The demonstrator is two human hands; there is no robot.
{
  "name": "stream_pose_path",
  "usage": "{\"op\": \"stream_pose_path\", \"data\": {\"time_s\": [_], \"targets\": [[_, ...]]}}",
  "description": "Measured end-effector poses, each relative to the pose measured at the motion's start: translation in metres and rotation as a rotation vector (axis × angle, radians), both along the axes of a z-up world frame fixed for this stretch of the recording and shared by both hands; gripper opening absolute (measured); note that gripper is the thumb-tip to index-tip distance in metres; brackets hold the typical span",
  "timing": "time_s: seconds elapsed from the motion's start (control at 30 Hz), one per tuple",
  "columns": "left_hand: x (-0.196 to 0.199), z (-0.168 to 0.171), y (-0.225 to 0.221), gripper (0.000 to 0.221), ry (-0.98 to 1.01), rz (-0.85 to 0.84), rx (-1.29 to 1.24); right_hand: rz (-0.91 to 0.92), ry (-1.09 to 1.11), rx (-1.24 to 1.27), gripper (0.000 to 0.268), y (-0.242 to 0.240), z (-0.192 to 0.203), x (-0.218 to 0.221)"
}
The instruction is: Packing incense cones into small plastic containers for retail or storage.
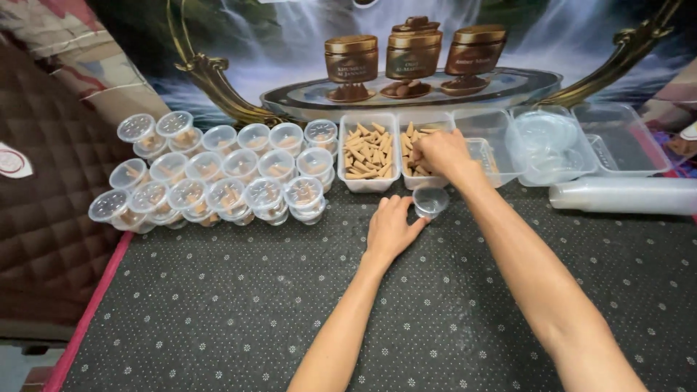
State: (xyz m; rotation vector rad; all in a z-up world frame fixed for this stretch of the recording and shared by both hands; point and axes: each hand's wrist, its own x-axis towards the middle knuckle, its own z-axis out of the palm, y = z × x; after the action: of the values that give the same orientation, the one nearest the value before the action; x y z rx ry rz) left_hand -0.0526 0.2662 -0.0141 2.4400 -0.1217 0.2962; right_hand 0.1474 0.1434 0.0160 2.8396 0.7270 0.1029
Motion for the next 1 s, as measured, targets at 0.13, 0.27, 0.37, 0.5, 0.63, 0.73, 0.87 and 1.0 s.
{"op": "stream_pose_path", "data": {"time_s": [0.13, 0.27, 0.37, 0.5, 0.63, 0.73, 0.87, 1.0], "targets": [[0.000, 0.003, -0.001, 0.048, 0.011, 0.008, -0.023, -0.006, 0.001, 0.007, 0.013, -0.002, -0.001, -0.002], [0.000, 0.002, 0.000, 0.049, 0.026, 0.009, -0.025, 0.008, -0.062, 0.060, 0.014, -0.011, 0.014, -0.017], [0.000, 0.004, 0.001, 0.050, 0.036, 0.005, -0.013, 0.012, -0.091, 0.133, 0.020, -0.021, 0.041, -0.047], [0.003, 0.001, 0.001, 0.053, 0.035, 0.010, -0.010, 0.043, -0.130, 0.378, 0.024, -0.041, 0.059, -0.088], [0.002, 0.001, -0.001, 0.054, 0.044, 0.016, -0.011, 0.068, -0.101, 0.558, 0.024, -0.050, 0.064, -0.133], [-0.001, 0.004, -0.002, 0.057, 0.015, 0.025, -0.037, 0.077, 0.051, 0.663, 0.024, -0.043, 0.072, -0.161], [-0.003, 0.006, -0.001, 0.064, 0.001, 0.007, -0.061, 0.049, 0.119, 0.539, 0.019, -0.035, 0.056, -0.163], [-0.004, 0.004, -0.002, 0.070, -0.039, -0.014, -0.070, -0.003, 0.077, 0.406, 0.013, -0.031, 0.022, -0.148]]}}
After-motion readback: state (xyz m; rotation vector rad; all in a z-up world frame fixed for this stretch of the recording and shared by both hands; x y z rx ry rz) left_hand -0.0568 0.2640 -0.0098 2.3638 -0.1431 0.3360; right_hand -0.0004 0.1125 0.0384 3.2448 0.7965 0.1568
